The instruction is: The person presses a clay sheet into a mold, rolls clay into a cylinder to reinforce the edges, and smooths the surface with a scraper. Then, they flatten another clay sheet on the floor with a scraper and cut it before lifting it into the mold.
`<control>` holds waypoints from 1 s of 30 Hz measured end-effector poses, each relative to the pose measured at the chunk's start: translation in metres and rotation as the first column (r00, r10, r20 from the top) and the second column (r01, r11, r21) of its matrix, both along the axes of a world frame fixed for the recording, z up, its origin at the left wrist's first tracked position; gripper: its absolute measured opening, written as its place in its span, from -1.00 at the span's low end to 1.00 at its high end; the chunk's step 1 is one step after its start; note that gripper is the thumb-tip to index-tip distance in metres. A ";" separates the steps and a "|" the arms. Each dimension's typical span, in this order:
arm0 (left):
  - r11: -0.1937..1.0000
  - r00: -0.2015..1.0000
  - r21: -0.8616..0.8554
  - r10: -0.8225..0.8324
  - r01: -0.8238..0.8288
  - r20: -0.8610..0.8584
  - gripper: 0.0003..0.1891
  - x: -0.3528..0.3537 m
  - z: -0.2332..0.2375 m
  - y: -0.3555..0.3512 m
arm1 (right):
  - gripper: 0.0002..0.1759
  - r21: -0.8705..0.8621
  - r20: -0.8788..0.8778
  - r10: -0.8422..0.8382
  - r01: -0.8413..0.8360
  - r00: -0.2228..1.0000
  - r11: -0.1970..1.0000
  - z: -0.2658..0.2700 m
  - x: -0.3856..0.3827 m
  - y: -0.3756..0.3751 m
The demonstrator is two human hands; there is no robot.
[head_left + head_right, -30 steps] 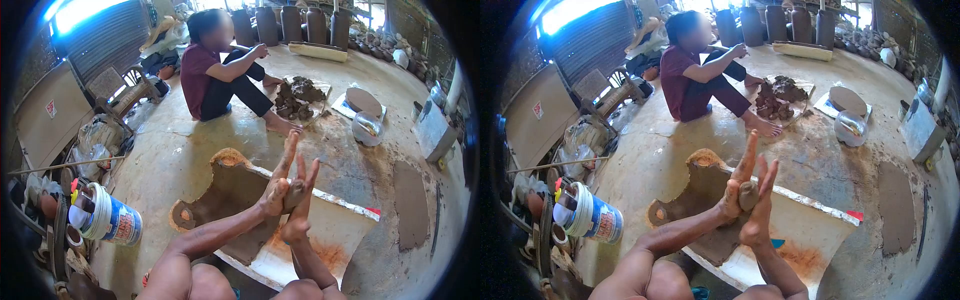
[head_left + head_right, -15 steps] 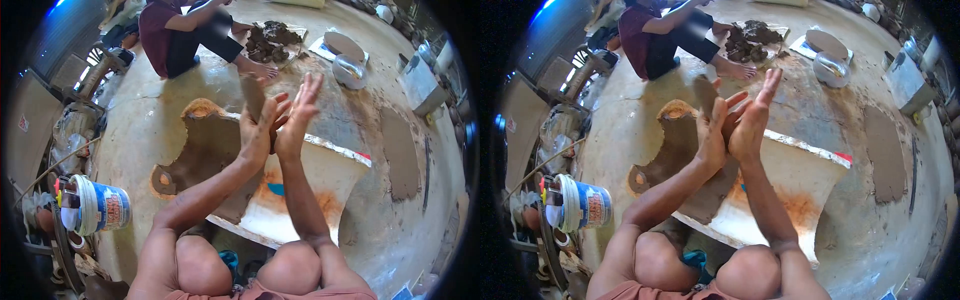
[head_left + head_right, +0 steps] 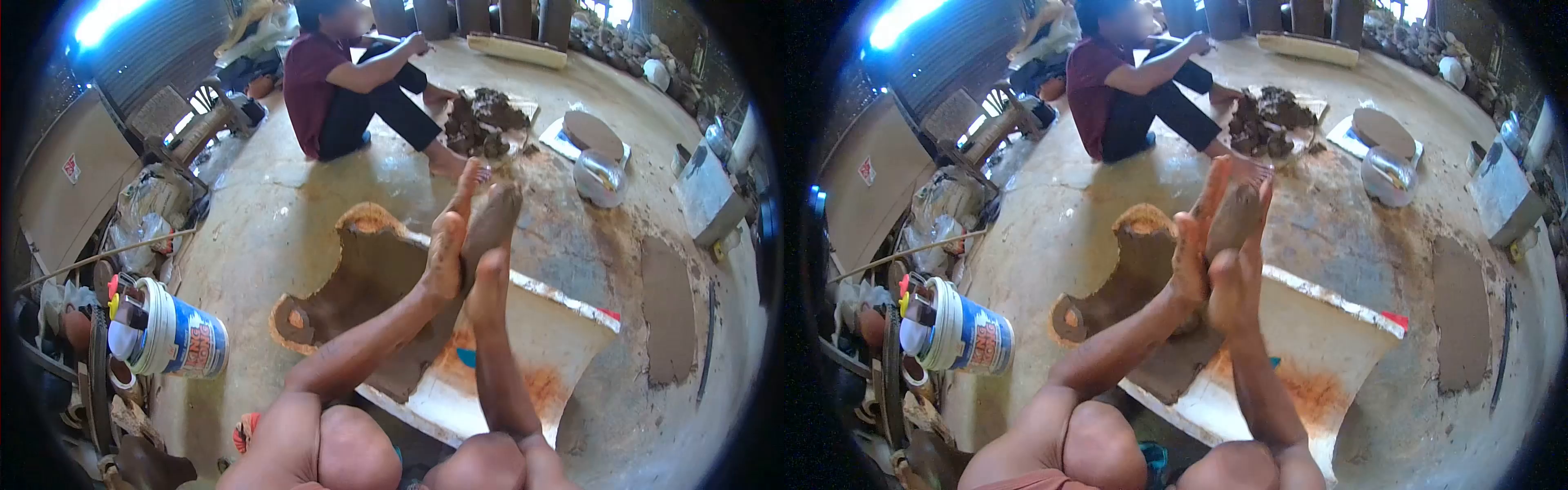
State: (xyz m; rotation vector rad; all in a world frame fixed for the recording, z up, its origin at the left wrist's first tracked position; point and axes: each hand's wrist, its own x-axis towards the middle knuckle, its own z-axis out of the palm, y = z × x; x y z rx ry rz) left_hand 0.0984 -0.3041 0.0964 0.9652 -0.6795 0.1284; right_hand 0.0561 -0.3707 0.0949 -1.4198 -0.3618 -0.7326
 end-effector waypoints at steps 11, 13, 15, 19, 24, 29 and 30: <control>0.957 0.950 -0.019 -0.291 0.291 -0.114 0.16 -0.022 -0.006 0.005 | 0.12 -0.193 0.224 -0.099 0.143 0.970 0.971 -0.007 -0.023 0.009; 0.978 0.978 -0.026 -0.208 0.207 -0.022 0.09 -0.037 0.001 0.001 | 0.10 -0.200 0.056 -0.091 0.101 0.994 0.975 -0.003 -0.013 -0.003; 0.963 0.953 0.086 -0.237 0.256 -0.188 0.04 -0.032 -0.027 0.015 | 0.37 0.002 -0.180 -0.205 0.209 0.962 0.978 -0.009 0.017 -0.023; 0.943 0.926 0.107 -0.282 0.316 -0.250 -0.03 -0.029 -0.009 0.017 | 0.39 0.100 -0.110 -0.121 0.132 0.987 0.986 0.003 0.006 -0.018; 0.903 0.892 0.143 -0.356 0.405 -0.278 0.05 -0.037 0.013 0.015 | 0.40 0.054 0.023 -0.057 0.056 0.998 0.997 0.019 -0.023 0.004; 0.934 0.955 0.204 -0.293 0.294 -0.039 0.22 -0.036 -0.003 0.010 | 0.26 0.153 -0.129 -0.107 0.127 0.986 0.980 0.026 0.005 -0.008; 0.918 0.955 0.265 -0.288 0.295 -0.066 0.25 -0.035 0.002 0.012 | 0.23 0.189 -0.121 -0.124 0.146 0.985 0.971 0.007 0.019 -0.019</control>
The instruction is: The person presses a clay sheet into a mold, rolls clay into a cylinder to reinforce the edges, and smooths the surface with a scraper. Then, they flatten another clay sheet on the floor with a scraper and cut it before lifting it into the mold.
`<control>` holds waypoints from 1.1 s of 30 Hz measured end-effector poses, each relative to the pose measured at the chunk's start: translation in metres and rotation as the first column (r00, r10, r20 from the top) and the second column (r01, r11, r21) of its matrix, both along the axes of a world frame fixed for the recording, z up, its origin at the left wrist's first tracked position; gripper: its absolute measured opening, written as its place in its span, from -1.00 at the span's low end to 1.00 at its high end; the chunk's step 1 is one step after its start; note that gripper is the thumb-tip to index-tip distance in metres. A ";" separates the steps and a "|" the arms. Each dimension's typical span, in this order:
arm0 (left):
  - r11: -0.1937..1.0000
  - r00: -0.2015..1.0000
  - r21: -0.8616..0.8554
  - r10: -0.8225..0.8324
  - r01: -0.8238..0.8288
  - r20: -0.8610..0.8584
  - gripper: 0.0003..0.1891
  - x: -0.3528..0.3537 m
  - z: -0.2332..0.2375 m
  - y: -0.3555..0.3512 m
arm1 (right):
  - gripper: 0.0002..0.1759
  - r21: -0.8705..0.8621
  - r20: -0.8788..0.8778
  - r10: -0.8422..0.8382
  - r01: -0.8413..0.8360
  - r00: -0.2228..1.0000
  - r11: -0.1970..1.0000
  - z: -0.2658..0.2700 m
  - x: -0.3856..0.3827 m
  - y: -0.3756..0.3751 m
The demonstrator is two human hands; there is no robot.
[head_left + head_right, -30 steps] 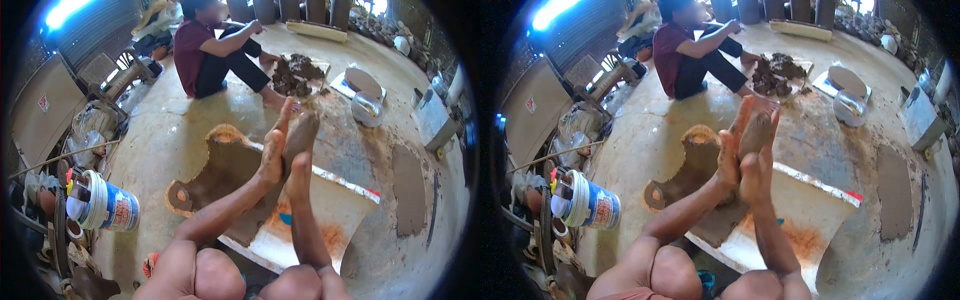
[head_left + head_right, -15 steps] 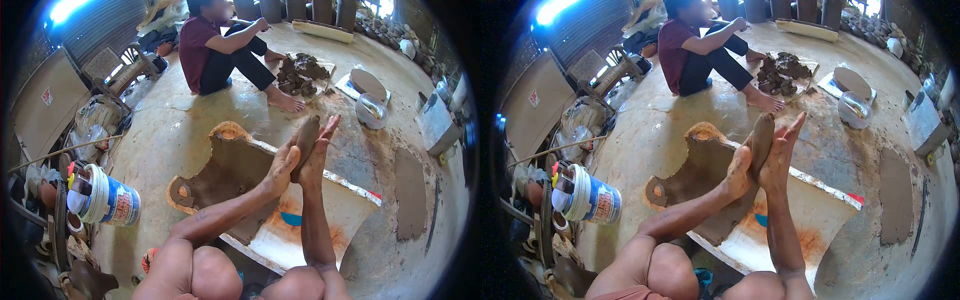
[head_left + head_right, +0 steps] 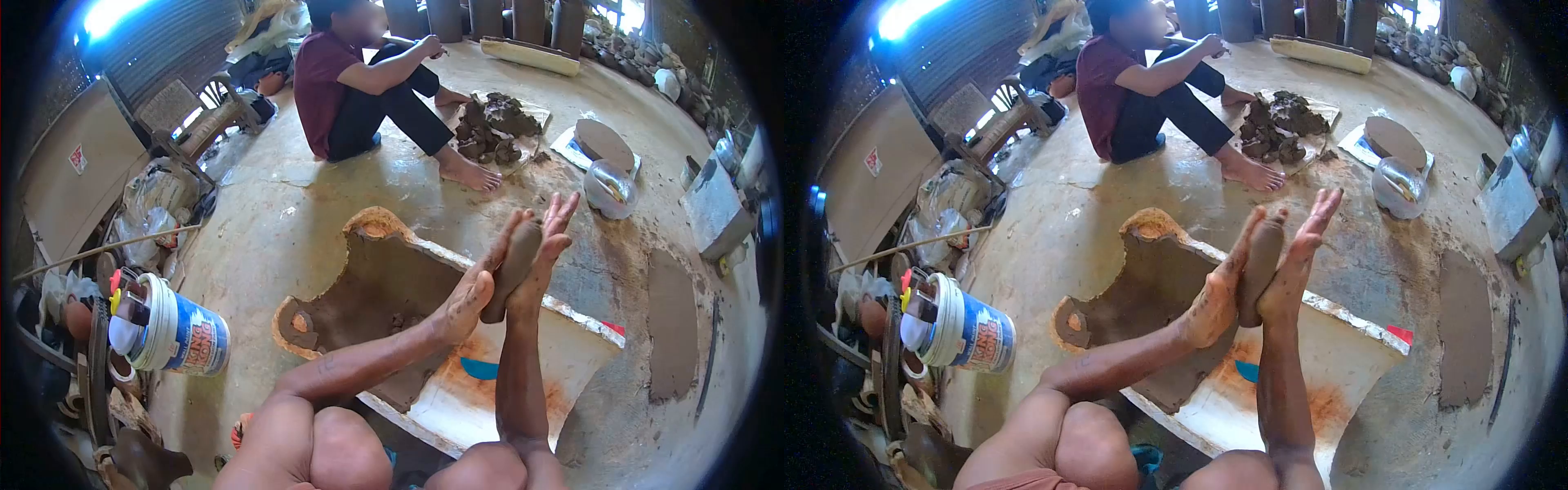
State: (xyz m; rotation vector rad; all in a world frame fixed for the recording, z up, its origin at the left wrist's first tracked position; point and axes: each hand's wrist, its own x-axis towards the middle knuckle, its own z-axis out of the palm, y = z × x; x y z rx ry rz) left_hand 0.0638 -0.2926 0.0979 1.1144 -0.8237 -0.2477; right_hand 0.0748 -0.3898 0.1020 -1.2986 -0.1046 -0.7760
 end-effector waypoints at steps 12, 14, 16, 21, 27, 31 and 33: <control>0.946 0.887 -0.321 -0.117 -0.038 -0.448 -0.16 0.037 0.003 0.007 | 0.18 -0.330 -0.034 -0.182 0.161 0.983 0.930 0.007 0.031 -0.004; 0.921 0.843 -0.385 -0.167 -0.051 -0.511 -0.18 0.047 0.006 0.018 | 0.20 -0.239 0.037 -0.137 0.142 0.990 0.961 0.021 0.031 -0.012; 0.833 0.817 -0.548 -0.263 -0.076 -0.513 -0.29 0.064 0.007 0.031 | 0.20 -0.188 0.018 -0.178 0.178 0.984 0.966 0.014 0.024 -0.020; 0.794 0.765 -0.540 -0.157 -0.278 -0.625 -0.29 0.084 0.002 0.033 | 0.35 -0.164 0.071 -0.123 0.133 0.990 0.977 -0.020 0.036 0.040; 0.828 0.832 -0.530 -0.157 -0.183 -0.532 -0.17 0.091 0.015 0.048 | 0.28 -0.179 -0.078 -0.102 0.086 0.992 0.980 0.013 0.042 0.027; 0.897 0.996 -0.434 0.062 -0.084 -0.064 0.10 0.096 0.019 0.041 | 0.13 -0.485 -0.014 -0.002 -0.005 1.000 0.875 0.018 0.037 0.071; 0.842 0.997 -0.539 -0.040 0.001 -0.061 0.12 0.105 0.016 0.038 | 0.11 -0.592 0.132 -0.046 0.116 0.990 0.798 0.025 0.043 0.086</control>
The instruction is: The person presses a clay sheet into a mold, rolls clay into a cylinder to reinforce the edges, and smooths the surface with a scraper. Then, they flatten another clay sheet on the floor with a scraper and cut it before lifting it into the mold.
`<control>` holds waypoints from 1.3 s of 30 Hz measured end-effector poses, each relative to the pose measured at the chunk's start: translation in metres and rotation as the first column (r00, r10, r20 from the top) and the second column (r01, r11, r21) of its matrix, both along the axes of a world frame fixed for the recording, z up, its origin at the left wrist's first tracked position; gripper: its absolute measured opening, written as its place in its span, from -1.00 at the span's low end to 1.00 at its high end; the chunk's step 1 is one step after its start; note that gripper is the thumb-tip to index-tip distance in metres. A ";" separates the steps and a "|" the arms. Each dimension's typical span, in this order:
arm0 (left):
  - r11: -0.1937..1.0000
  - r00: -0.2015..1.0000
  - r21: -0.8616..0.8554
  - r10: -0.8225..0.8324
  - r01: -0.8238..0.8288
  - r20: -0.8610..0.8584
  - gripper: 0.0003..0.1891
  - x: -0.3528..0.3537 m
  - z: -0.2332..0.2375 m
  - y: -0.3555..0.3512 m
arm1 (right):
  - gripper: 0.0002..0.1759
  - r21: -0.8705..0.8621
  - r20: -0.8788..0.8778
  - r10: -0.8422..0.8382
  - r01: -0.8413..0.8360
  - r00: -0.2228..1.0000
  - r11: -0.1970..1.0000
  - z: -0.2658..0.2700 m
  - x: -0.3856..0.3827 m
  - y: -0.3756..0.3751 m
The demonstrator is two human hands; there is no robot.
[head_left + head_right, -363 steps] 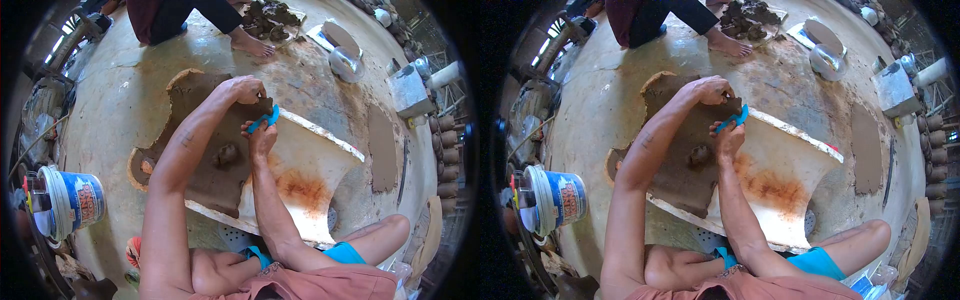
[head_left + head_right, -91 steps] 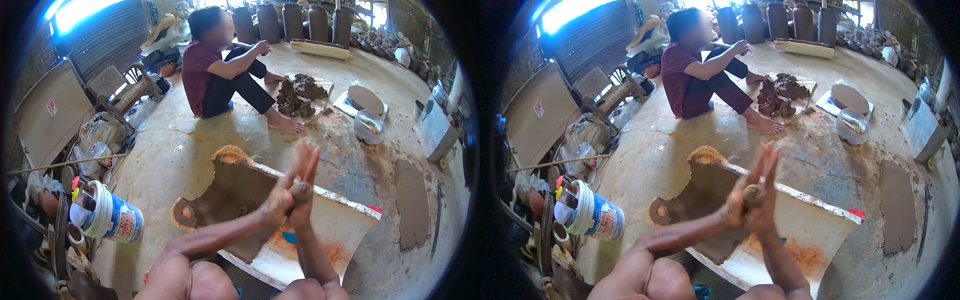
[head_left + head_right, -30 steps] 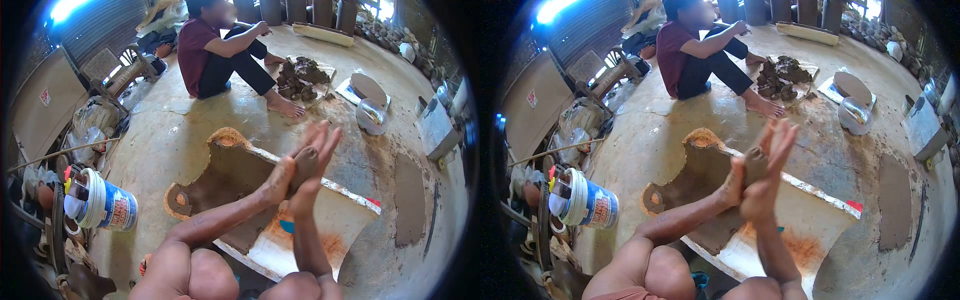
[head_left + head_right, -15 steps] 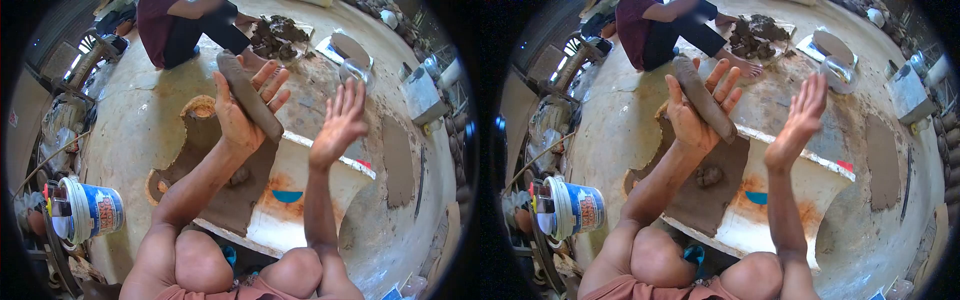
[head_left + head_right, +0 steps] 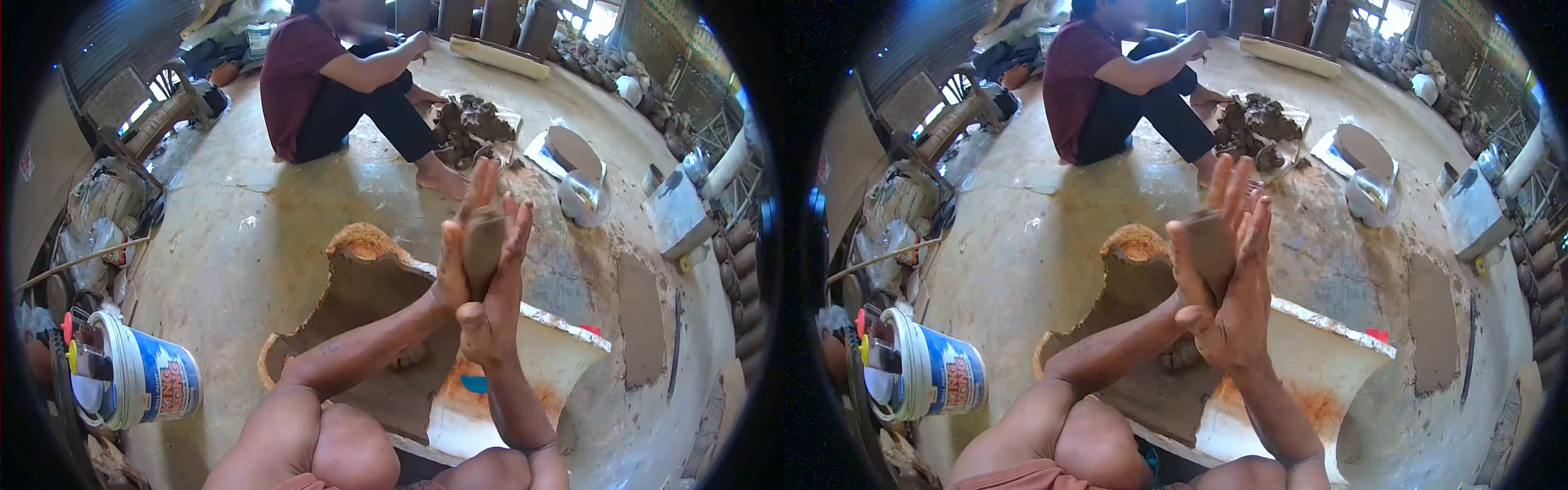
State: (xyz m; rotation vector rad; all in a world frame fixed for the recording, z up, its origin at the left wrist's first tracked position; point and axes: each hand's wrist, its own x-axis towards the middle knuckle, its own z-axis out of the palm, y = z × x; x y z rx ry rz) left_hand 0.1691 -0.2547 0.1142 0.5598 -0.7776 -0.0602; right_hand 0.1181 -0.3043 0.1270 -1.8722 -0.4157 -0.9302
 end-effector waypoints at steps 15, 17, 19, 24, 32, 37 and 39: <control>1.000 0.994 -0.024 0.007 -0.010 -0.109 -0.11 0.035 0.014 0.059 | -0.25 -0.020 -0.164 -0.199 0.198 0.966 0.980 0.016 0.019 0.045; 0.995 0.994 0.080 -0.049 0.057 -0.093 -0.06 0.034 0.003 0.068 | -0.13 0.004 -0.109 -0.157 0.159 0.982 0.987 0.010 0.027 0.052; 0.985 0.985 0.061 -0.156 0.161 -0.078 -0.03 0.036 -0.004 0.075 | 0.04 -0.270 -0.100 -0.070 0.041 0.993 0.962 0.019 0.024 0.042; 0.977 0.977 0.100 -0.176 0.188 -0.119 0.04 0.008 0.004 0.074 | 0.11 0.016 -0.037 -0.148 0.149 0.988 0.989 0.030 0.021 0.066; 0.963 0.960 0.006 -0.269 0.270 -0.076 0.21 0.016 0.005 0.085 | 0.23 0.209 -0.184 0.028 0.011 0.982 0.978 0.030 0.022 0.081; 0.918 0.919 -0.221 -0.365 0.329 -0.151 0.04 0.018 0.003 0.088 | 0.18 -0.319 0.069 -0.232 0.242 0.970 0.916 0.016 0.022 0.088; 0.972 0.929 -0.074 -0.236 0.224 -0.283 -0.14 0.013 -0.006 0.102 | 0.14 -0.294 -0.219 -0.361 0.291 0.907 0.910 0.006 0.052 0.058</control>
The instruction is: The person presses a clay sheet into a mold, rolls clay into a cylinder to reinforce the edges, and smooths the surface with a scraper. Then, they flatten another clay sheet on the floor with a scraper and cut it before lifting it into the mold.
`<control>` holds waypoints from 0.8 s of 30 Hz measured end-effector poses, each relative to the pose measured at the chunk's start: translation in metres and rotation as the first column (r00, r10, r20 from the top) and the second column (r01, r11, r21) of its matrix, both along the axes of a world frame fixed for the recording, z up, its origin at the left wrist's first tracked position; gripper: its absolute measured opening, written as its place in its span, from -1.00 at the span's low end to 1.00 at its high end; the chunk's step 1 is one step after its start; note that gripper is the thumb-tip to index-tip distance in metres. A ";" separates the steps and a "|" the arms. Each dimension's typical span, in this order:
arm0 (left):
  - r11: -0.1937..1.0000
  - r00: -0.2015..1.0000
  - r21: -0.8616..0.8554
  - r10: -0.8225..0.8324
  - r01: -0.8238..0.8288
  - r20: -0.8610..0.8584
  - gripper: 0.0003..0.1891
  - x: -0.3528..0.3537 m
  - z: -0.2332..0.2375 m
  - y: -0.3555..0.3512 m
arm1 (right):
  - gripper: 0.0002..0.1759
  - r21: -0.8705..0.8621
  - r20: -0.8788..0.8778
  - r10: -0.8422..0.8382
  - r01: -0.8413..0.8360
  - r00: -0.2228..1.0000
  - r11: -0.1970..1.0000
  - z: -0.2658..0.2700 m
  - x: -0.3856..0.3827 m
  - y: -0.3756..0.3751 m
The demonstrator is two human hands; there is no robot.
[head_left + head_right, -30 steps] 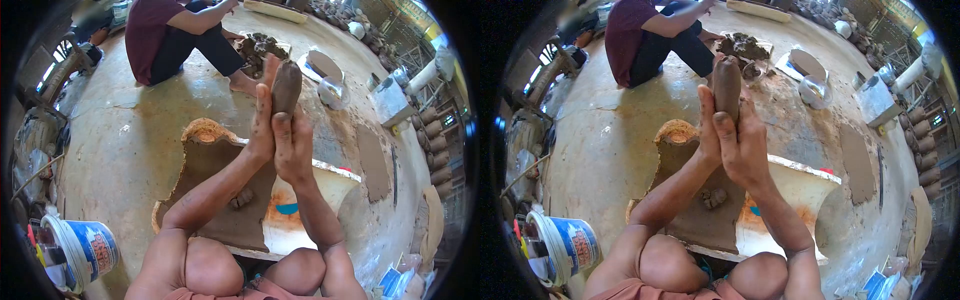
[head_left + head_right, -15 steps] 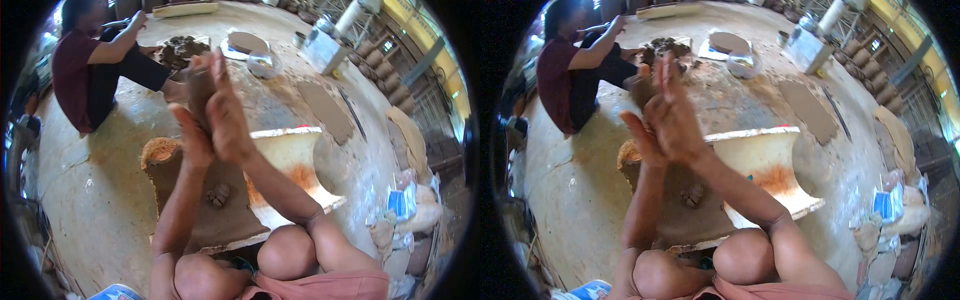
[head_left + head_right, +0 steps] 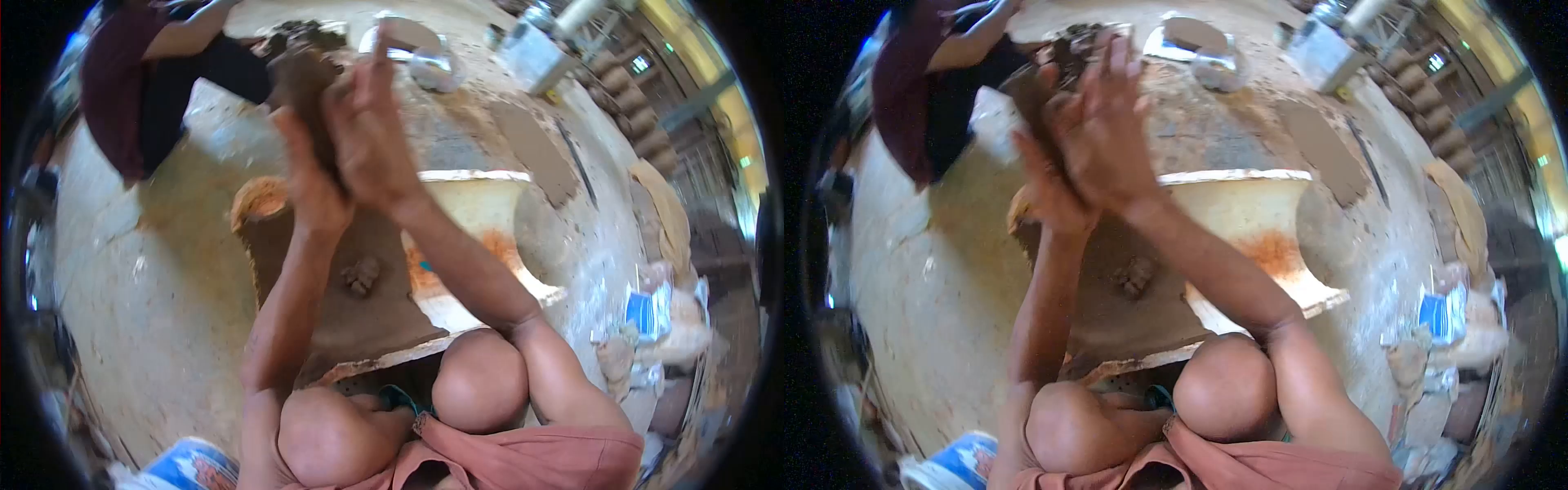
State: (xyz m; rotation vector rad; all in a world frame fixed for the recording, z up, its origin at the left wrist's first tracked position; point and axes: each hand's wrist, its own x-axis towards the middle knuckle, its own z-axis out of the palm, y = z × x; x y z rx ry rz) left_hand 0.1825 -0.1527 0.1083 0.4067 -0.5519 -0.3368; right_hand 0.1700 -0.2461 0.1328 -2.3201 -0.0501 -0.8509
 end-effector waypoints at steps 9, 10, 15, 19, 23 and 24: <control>0.947 0.948 0.057 0.311 -0.315 0.068 -0.31 0.046 0.010 0.043 | -0.29 -0.326 0.186 0.270 -0.200 0.945 0.924 0.069 0.001 0.047; 0.945 0.911 -0.136 -0.238 0.297 0.336 -0.16 0.084 0.007 0.071 | -0.36 0.101 0.068 0.412 -0.417 0.909 0.903 0.088 -0.003 0.062; 0.984 0.951 0.123 0.086 -0.127 0.296 -0.10 0.105 -0.003 0.117 | -0.33 -0.164 -0.063 0.448 -0.452 0.892 0.877 0.088 0.043 0.080; 0.797 0.856 0.364 0.339 -0.482 0.391 -0.16 0.119 -0.055 0.158 | -0.45 -0.008 -0.140 0.555 -0.562 0.820 0.827 0.030 0.075 0.084; 0.658 0.932 0.663 0.300 -0.358 0.205 -0.22 0.133 -0.125 0.222 | -0.34 0.206 -0.057 0.498 -0.478 0.865 0.854 -0.038 0.108 0.061; 0.576 0.954 0.763 0.224 -0.293 0.197 -0.14 0.126 -0.136 0.229 | -0.34 0.271 -0.092 0.480 -0.442 0.873 0.855 -0.043 0.109 0.061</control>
